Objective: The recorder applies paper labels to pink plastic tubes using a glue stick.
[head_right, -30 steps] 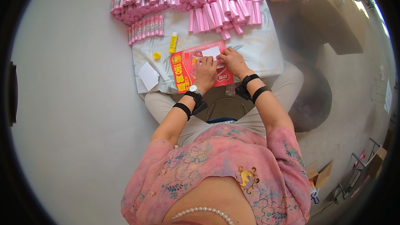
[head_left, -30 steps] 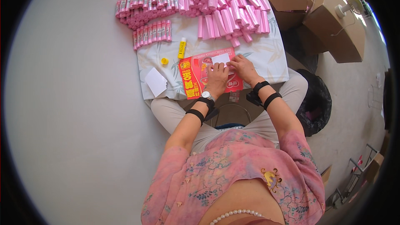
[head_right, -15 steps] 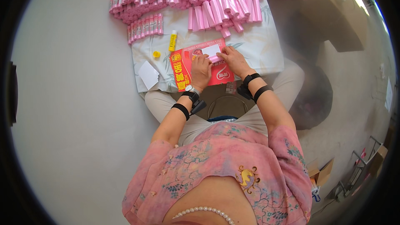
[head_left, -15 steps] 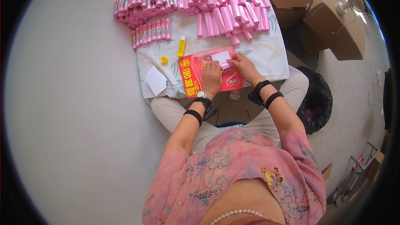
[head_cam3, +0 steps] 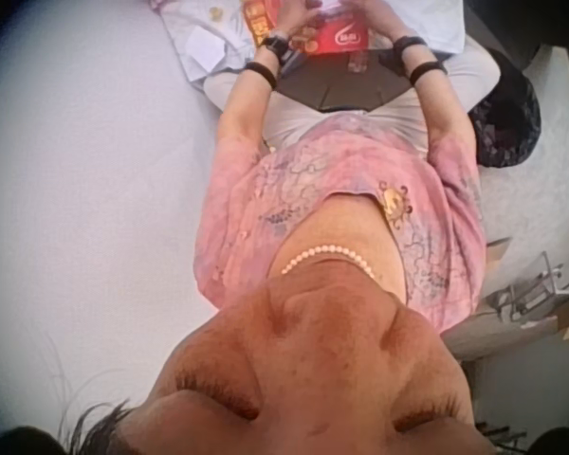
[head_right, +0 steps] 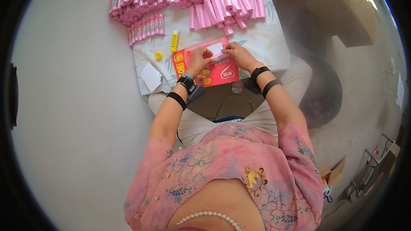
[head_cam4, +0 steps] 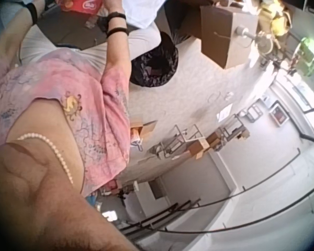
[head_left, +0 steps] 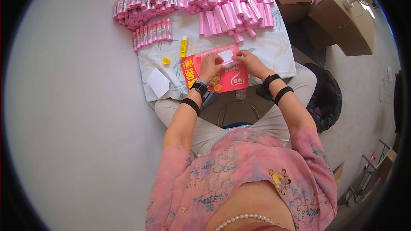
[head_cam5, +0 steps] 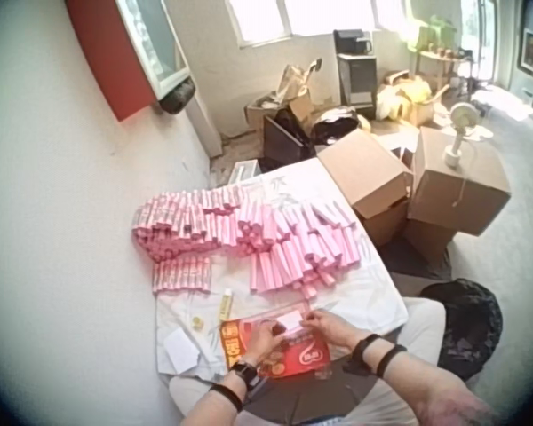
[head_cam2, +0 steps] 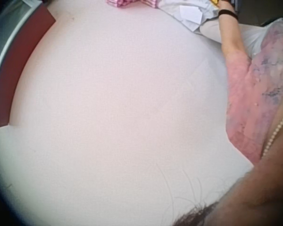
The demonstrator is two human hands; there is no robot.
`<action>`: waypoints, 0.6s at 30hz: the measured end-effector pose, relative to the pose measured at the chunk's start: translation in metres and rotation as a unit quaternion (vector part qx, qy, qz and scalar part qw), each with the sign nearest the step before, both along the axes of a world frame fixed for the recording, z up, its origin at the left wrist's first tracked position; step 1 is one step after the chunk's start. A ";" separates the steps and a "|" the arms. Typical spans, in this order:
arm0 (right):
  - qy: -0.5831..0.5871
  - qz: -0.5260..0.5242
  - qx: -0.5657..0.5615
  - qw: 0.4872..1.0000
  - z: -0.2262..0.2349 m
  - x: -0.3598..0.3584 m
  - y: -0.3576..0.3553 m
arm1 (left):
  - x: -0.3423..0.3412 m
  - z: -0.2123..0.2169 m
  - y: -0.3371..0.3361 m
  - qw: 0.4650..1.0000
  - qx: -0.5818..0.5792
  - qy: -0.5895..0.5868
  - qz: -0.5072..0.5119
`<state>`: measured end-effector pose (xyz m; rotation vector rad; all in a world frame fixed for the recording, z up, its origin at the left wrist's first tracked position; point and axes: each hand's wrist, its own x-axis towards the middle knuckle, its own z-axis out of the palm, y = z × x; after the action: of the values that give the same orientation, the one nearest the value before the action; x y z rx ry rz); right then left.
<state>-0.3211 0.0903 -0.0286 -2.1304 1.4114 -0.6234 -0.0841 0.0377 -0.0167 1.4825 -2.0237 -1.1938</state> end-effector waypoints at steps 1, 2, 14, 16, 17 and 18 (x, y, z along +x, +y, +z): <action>-0.005 0.008 0.009 1.000 -0.001 -0.003 -0.001 | 0.000 -0.001 -0.007 0.997 0.078 -0.001 -0.018; -0.005 0.009 0.008 1.000 0.001 -0.003 -0.003 | 0.003 -0.004 -0.014 0.997 0.077 -0.001 -0.017; -0.090 -0.093 0.010 0.992 -0.003 0.020 -0.009 | 0.003 -0.001 -0.044 0.983 0.126 -0.055 -0.125; -0.103 -0.114 0.004 0.988 -0.002 0.023 -0.009 | 0.005 -0.002 -0.044 0.983 0.129 -0.051 -0.122; -0.103 -0.113 0.005 0.988 -0.001 0.023 -0.008 | 0.005 -0.002 -0.044 0.983 0.130 -0.050 -0.121; -0.099 -0.116 0.017 0.988 -0.001 0.023 -0.008 | 0.004 -0.002 -0.044 0.982 0.138 -0.049 -0.121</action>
<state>-0.2978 0.0826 -0.0296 -1.8349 1.5574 -0.8677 -0.0798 -0.0067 -0.0191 1.4722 -2.2278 -1.5831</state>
